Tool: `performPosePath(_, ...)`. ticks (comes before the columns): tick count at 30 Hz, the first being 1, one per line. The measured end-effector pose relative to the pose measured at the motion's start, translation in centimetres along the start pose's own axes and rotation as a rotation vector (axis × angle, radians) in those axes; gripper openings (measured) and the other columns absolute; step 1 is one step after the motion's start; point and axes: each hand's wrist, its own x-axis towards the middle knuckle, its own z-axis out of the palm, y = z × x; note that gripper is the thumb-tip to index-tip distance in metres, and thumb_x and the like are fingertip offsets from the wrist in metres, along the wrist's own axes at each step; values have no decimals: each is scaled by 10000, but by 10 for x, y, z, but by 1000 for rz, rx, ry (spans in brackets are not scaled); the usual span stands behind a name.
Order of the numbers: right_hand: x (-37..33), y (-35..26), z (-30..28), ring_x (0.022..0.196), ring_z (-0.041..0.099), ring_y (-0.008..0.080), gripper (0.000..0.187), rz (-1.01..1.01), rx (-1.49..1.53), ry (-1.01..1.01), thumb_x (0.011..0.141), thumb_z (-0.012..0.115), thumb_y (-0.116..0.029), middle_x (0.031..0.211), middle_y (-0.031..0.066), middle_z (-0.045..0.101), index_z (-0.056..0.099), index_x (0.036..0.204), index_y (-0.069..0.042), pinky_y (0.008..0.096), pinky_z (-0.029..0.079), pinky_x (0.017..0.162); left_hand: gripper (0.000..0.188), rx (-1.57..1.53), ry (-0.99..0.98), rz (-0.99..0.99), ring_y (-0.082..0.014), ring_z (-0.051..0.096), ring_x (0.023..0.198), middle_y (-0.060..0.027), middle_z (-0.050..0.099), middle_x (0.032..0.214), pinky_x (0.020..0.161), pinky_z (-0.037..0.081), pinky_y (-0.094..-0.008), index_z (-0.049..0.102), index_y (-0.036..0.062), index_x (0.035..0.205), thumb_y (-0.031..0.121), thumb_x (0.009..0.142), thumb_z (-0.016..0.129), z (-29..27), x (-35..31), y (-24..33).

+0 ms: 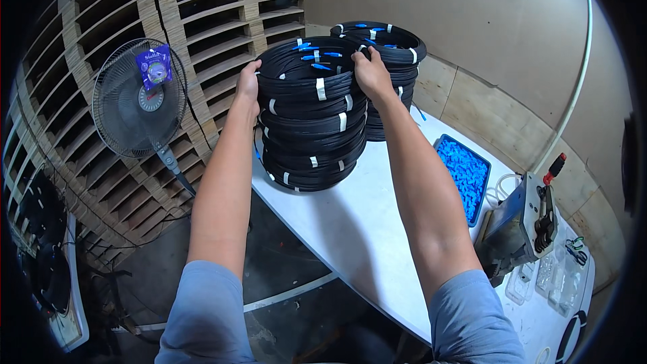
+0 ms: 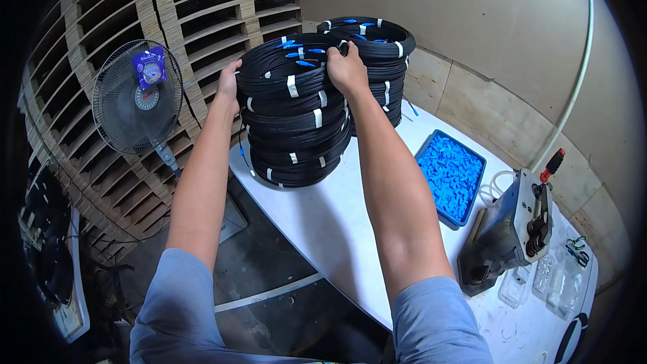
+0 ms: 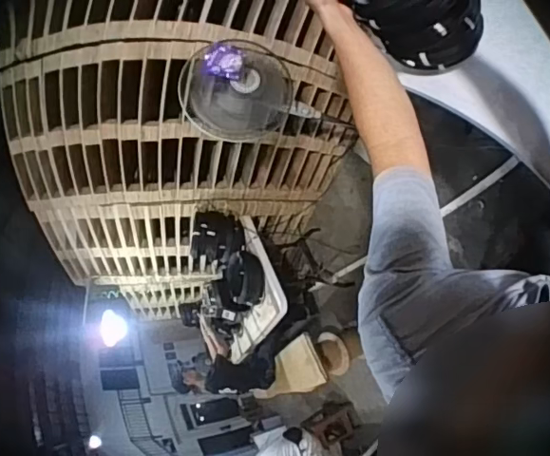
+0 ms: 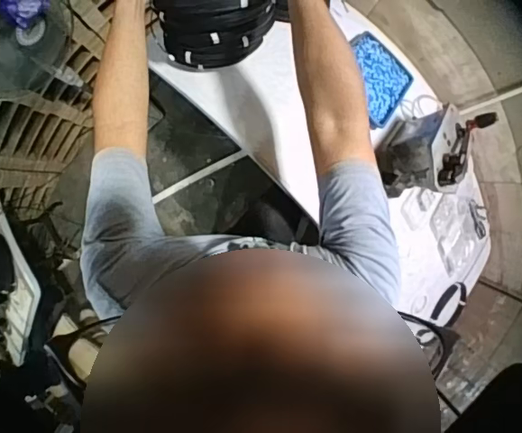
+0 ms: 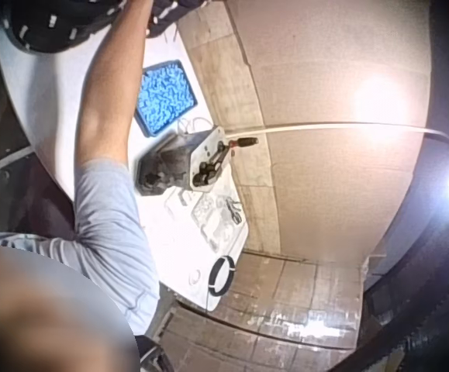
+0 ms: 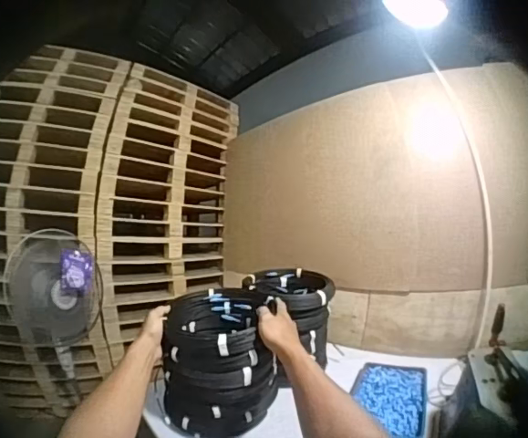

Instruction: Winding black wire coils, securing them with tape, and processing the wire ends with a crimping machine.

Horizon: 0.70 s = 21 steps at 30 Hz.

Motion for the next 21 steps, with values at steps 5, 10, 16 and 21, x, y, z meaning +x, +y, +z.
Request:
performPosePath(5, 0, 8, 4, 1342, 460, 411, 756, -11, 15, 29, 882, 482, -427, 1420, 292, 488, 327, 1515, -44, 407, 331, 1134, 362, -9, 11, 44, -250, 637, 917, -98, 721, 1008, 901, 483, -363, 685, 75, 1013, 366, 952, 477, 0, -2, -2)
performPosePath(10, 2, 8, 5, 1340, 462, 409, 752, -24, 47, 35, 885, 477, -430, 1422, 286, 490, 324, 1518, -53, 405, 332, 1132, 329, 3, 34, 57, -235, 632, 917, -88, 717, 1003, 904, 479, -350, 686, 81, 1007, 338, 956, 486, -3, 3, -2)
performPosePath(16, 0, 9, 5, 1343, 459, 411, 746, 7, 51, 32, 890, 470, -431, 1430, 277, 487, 313, 1527, -78, 403, 330, 1133, 315, 17, 88, 66, -225, 624, 927, -72, 717, 1007, 906, 476, -348, 688, 89, 1008, 335, 954, 499, -4, 11, -5)
performPosePath(21, -3, 4, 6, 1345, 456, 415, 744, 12, 44, 17, 894, 462, -436, 1437, 275, 480, 305, 1532, -85, 405, 331, 1133, 374, 47, 65, 74, -235, 603, 1071, -92, 677, 1187, 994, 431, -349, 650, 79, 1191, 328, 945, 518, -13, 15, -5)
